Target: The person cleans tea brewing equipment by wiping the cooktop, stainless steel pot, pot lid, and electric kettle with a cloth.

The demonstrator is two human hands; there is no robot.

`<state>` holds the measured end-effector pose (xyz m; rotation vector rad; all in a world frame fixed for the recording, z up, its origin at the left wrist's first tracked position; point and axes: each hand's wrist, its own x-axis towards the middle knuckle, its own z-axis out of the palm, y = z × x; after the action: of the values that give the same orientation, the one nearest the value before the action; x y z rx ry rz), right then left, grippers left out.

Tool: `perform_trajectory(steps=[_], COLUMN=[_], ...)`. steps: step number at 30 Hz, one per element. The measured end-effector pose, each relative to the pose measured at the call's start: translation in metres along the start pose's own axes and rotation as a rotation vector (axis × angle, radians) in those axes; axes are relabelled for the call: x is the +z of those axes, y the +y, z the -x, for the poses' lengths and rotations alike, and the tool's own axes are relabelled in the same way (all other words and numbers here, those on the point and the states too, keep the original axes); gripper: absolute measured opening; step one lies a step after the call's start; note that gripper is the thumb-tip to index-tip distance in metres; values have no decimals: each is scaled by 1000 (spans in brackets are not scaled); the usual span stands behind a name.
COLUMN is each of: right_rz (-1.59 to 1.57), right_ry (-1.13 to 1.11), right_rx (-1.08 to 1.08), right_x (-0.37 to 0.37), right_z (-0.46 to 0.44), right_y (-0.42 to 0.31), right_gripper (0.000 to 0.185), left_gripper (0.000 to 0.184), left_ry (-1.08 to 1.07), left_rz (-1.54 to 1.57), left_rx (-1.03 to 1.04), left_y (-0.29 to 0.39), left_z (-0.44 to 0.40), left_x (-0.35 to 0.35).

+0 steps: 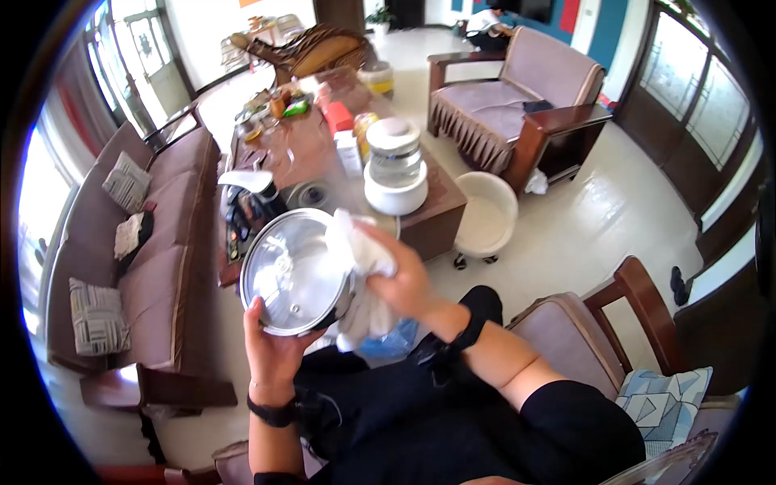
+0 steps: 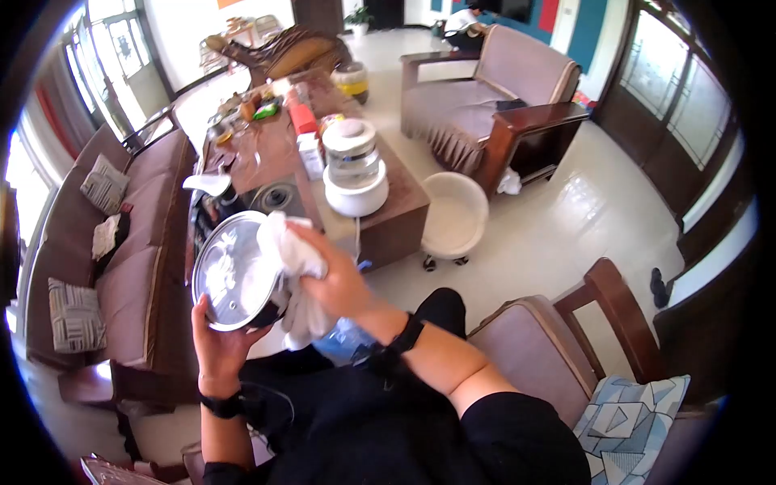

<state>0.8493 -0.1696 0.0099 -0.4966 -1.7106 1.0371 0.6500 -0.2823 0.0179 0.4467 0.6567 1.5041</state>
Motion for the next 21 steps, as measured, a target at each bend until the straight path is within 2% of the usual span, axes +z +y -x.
perform_trajectory(steps=[4,5,8,11,12,17,20,21], right_rz=[-201,-296,-544,-565,-660,-778,-837,-854], right_ry=[-131,-183,-290,-339,-351,-300,-265,-243], right_rx=[124,273,334,407,424,578,532,524], right_x=[-18,-25,-38,-50,-50,-52,-42,-39], right_z=[-20,-24,-29,-31,-30,-22,-16,-14], right_y=[16,18,32,27,32,48,52,56], right_gripper=[64,63,59,57,53,45,44,44], left_gripper=[62,61,61,61,61,61,61,63], left_ry=[5,-31,-39,-7,-20,-1,-45,45], left_rz=[7,-5,5,-4,-4,-89,-82,-14], left_rx=[-65,-108,-212,-282,-296,-292,-263,-228], left_y=[3,6,12,17,17,15,15,14], left_z=[3,4,6,8,7,4,2,1], left_x=[2,2,7,14,16,30,31,36])
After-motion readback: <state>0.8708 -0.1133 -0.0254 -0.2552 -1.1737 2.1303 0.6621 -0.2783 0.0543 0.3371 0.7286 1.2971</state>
